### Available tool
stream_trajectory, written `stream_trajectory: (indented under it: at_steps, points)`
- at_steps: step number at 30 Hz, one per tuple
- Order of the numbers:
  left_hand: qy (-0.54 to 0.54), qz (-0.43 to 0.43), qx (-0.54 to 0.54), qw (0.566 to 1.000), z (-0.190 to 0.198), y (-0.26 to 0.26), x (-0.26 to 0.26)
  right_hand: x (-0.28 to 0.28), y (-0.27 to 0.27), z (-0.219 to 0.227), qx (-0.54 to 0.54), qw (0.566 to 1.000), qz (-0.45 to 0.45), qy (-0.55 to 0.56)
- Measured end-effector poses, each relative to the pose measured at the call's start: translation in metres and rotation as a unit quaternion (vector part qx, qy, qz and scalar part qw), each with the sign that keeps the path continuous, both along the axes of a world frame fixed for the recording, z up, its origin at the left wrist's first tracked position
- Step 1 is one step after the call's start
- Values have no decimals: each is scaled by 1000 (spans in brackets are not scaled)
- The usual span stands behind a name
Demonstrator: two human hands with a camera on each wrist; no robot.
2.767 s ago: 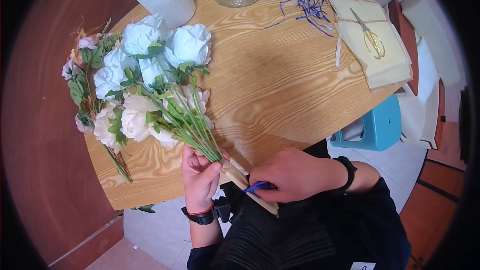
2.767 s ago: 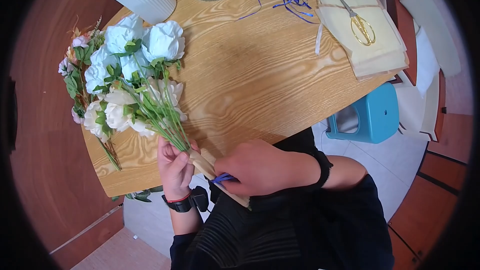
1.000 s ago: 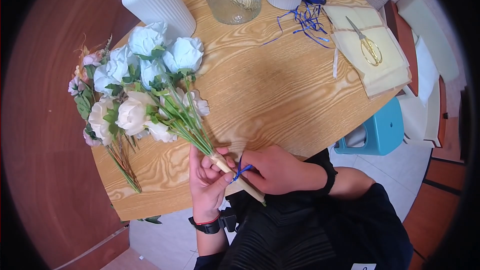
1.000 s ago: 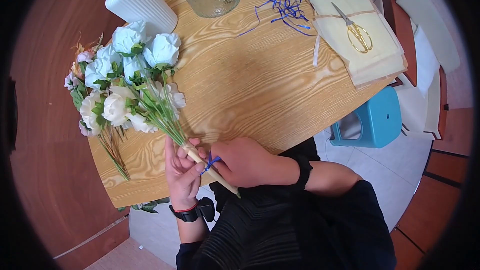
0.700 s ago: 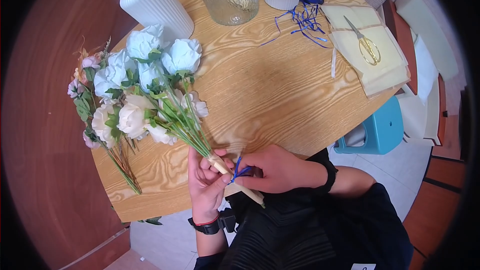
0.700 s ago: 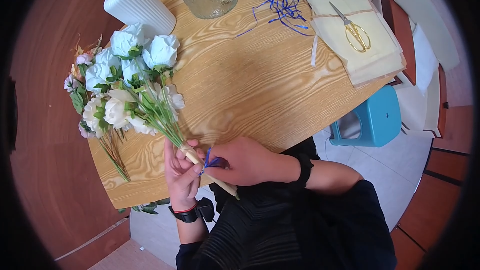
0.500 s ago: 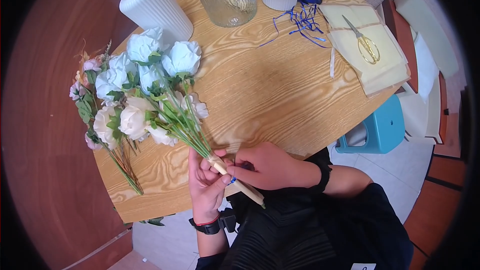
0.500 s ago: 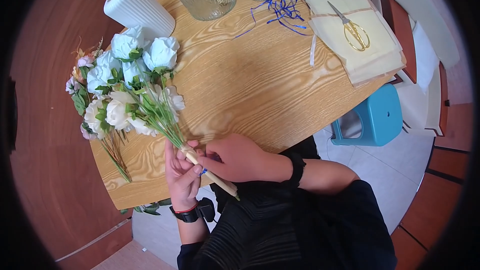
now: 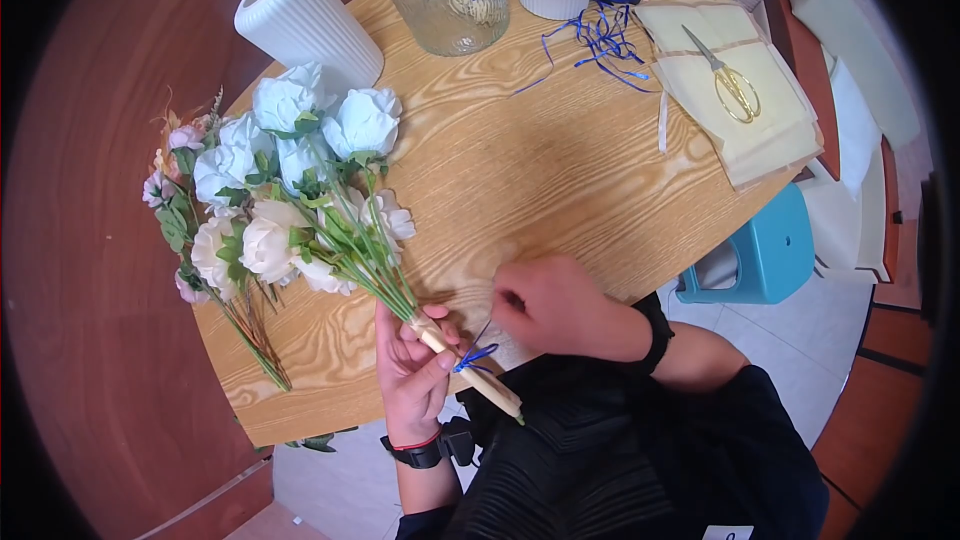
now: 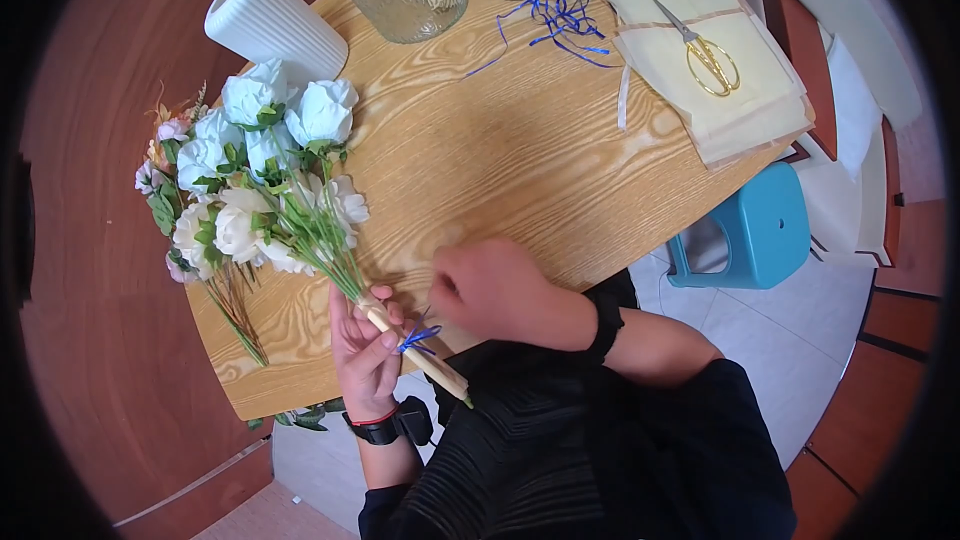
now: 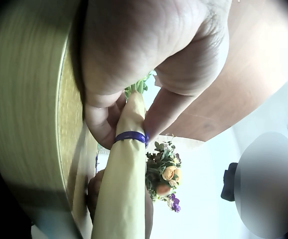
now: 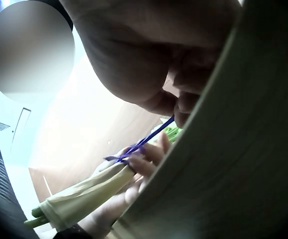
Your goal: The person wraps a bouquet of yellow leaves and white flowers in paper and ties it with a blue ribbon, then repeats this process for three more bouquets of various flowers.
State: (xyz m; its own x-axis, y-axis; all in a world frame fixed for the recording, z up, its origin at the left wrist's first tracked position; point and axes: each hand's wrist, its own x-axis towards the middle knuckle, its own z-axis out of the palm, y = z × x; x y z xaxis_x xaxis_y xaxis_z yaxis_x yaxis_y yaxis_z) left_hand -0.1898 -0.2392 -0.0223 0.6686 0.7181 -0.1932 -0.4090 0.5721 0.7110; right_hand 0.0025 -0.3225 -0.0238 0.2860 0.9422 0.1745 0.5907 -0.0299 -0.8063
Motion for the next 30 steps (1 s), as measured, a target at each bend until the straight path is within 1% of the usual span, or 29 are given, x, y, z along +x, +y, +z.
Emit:
stream_trajectory:
  at_steps: [2, 5, 8, 11, 14, 17, 20, 23, 26, 30]
  points:
    - [-10, -1, -3, 1000, -1, 1, 0, 13, -1, 0, 1, 999, -32, -35]
    - [21, -2, 14, 1000, 3, 1, 3, 25, -5, 4, -4, 999, -37, 7]
    - [10, -7, 6, 1000, 2, 1, 2, 23, -5, 7, -5, 999, -41, 8]
    - [41, 18, 19, 999, 5, -2, 6, 24, -4, 7, -7, 999, -46, 28]
    - [22, 0, 7, 1000, 1, 0, 1, 23, -3, 16, -18, 998, -38, 56]
    - [9, -3, 6, 1000, -1, 1, 0, 23, -8, 30, -71, 992, 85, 65]
    - [9, -3, 7, 1000, 0, 0, 1, 10, -14, 27, -32, 977, 176, 116]
    - [12, -3, 10, 1000, -2, 0, 0, 0, -14, 17, -11, 973, 224, 57]
    - [10, -3, 5, 1000, -2, 0, 0, -11, -11, 10, -41, 970, 237, -41]
    - [17, -1, 5, 1000, -1, 0, 0, -6, -12, 12, -40, 973, 223, -28]
